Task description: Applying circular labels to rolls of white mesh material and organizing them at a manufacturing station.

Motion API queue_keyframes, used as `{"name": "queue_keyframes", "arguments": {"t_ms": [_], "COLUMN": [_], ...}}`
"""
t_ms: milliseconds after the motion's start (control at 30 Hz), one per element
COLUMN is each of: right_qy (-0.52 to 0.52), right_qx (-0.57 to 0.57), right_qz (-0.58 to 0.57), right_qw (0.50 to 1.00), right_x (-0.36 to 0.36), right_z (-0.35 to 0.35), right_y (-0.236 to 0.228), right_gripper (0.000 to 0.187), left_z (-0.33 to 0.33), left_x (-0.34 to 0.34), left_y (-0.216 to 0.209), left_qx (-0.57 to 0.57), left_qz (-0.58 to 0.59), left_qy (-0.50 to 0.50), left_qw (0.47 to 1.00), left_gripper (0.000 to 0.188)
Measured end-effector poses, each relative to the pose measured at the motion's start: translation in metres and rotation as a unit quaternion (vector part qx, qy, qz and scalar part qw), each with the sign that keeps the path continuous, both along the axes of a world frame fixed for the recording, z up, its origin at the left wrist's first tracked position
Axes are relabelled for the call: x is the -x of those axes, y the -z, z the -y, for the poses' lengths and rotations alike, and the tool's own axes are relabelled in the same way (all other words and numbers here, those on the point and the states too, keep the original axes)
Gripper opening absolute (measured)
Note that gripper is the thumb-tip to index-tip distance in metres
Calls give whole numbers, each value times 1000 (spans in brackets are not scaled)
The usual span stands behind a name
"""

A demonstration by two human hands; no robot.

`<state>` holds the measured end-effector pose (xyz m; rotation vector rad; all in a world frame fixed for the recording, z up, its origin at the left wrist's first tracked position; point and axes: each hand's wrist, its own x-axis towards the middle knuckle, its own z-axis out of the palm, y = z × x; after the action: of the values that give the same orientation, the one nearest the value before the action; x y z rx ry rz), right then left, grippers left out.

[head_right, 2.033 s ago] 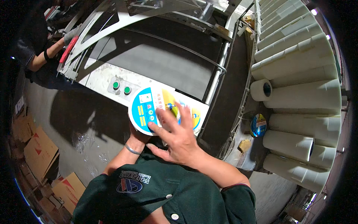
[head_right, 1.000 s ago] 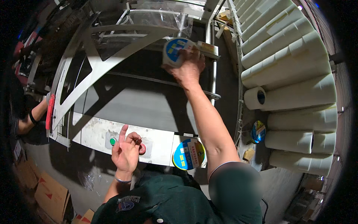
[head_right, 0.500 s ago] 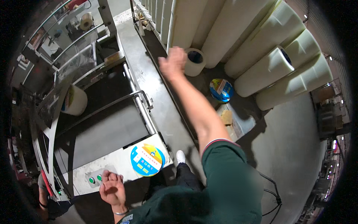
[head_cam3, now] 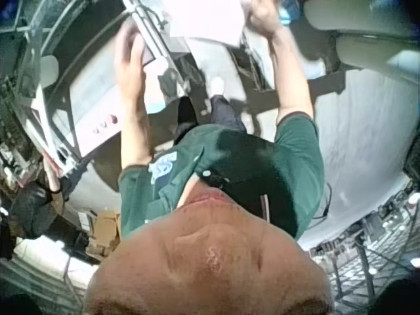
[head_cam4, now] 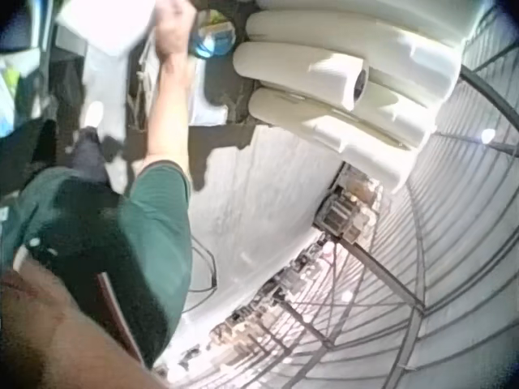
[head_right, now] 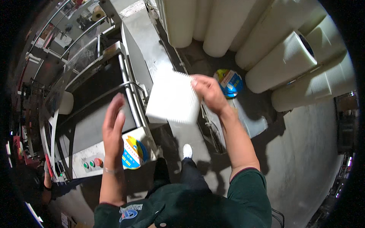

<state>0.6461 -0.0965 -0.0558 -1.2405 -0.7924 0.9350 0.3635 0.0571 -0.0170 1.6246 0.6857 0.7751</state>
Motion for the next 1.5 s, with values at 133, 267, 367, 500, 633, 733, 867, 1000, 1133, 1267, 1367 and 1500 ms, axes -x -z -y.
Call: {"name": "queue_keyframes", "arguments": {"t_ms": [133,267,367,500,633,733,867,1000,1133,1267,1367,1500], "right_qy": [-38,-9,10,229,171,147,132,90,142,148,175,174], "right_qx": [4,-16,35,321,328,327,319,303,315,346,328,84], "right_qz": [-292,-523,0,620,640,653,676,712,682,648,610,544], "right_qw": [956,852,999,678,673,667,651,627,644,662,699,816], "right_x": [66,80,43,-73,-143,-137,-158,-137,-111,-99,-61,123], "right_z": [54,83,72,75,114,106,108,113,110,106,97,36], "right_y": [-5,10,70,157,213,208,204,213,211,188,158,11], "right_gripper": [36,40,42,40,40,38,32,19,9,16,32,51], "left_z": [43,99,125,140,142,150,153,156,153,153,135,120], "left_x": [-23,0,15,30,66,100,126,150,170,184,184,199], "left_y": [11,52,85,79,77,75,79,79,80,72,53,56], "left_qx": [271,393,429,521,532,521,519,515,507,482,454,528], "left_qz": [81,114,159,211,259,253,278,296,294,282,245,357], "left_qy": [130,155,162,99,88,50,59,56,42,19,19,-27], "left_qw": [950,899,874,821,801,813,806,803,809,829,857,770], "left_gripper": [84,104,110,102,92,88,87,83,81,78,74,78]}}
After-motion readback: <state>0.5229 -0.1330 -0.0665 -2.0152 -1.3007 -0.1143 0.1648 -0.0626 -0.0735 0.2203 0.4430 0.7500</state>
